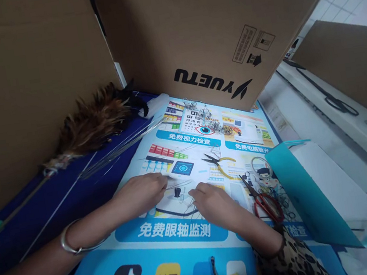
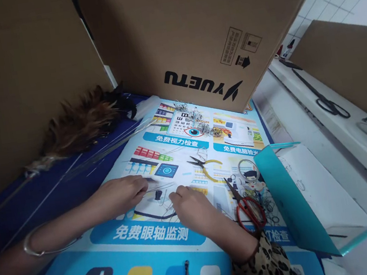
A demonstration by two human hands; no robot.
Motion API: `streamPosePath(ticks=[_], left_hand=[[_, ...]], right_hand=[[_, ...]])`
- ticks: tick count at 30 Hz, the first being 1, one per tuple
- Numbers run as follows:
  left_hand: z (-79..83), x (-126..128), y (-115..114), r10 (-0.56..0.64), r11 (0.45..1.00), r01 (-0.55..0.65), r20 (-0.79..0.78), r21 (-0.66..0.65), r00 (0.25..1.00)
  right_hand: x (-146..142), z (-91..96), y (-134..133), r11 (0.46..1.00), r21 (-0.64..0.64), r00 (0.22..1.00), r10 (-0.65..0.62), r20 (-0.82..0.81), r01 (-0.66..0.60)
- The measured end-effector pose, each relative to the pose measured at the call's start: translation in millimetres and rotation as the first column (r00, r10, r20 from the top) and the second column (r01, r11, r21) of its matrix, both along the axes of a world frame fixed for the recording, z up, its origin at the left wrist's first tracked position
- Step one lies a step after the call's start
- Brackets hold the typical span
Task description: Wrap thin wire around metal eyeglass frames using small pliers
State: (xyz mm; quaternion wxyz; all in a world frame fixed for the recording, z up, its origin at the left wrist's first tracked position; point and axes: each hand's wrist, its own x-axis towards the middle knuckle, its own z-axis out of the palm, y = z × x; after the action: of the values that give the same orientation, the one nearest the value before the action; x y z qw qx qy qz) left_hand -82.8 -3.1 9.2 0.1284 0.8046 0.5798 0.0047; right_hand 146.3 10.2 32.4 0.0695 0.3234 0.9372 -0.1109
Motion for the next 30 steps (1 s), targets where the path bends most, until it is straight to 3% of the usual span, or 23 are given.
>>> streamPosePath(ticks=[4, 7, 9, 17, 26, 30], left_hand=[[2.0, 3, -1, -0.015, 1.000, 0.015, 0.016, -0.003, 1.000], [1.8, 4, -2, -0.011, 1.000, 0.011, 0.033, 0.008, 0.999], [1.6, 5, -2, -0.012, 1.000, 0.011, 0.051, 0.015, 0.999], [4.9, 6, -2, -0.006, 1.000, 0.005, 0.088, 0.017, 0.996], [7.2, 5, -4, -0.050, 0.998, 0.058, 0.196, -0.037, 0.979], [18.8, -9, 16, 0.014, 0.998, -0.026, 0.212, 0.056, 0.977]], right_hand=[[-2, -6.4, -5, 0.998, -0.039, 0.992, 0.043, -0.119, -0.048], [0, -13.3, -3, 1.000, 0.005, 0.979, -0.029, -0.203, 0.031], [0, -18.0, -2, 0.995, 0.066, 0.977, -0.061, -0.204, 0.076], [-6, -26.8, -6, 0.975, 0.217, 0.993, -0.013, -0.118, 0.038], [-3, -22.5, -13, 0.977, 0.202, 0.973, 0.114, -0.200, -0.073], [1, -26.6, -11, 0.982, 0.189, 0.930, 0.097, -0.356, -0.030]])
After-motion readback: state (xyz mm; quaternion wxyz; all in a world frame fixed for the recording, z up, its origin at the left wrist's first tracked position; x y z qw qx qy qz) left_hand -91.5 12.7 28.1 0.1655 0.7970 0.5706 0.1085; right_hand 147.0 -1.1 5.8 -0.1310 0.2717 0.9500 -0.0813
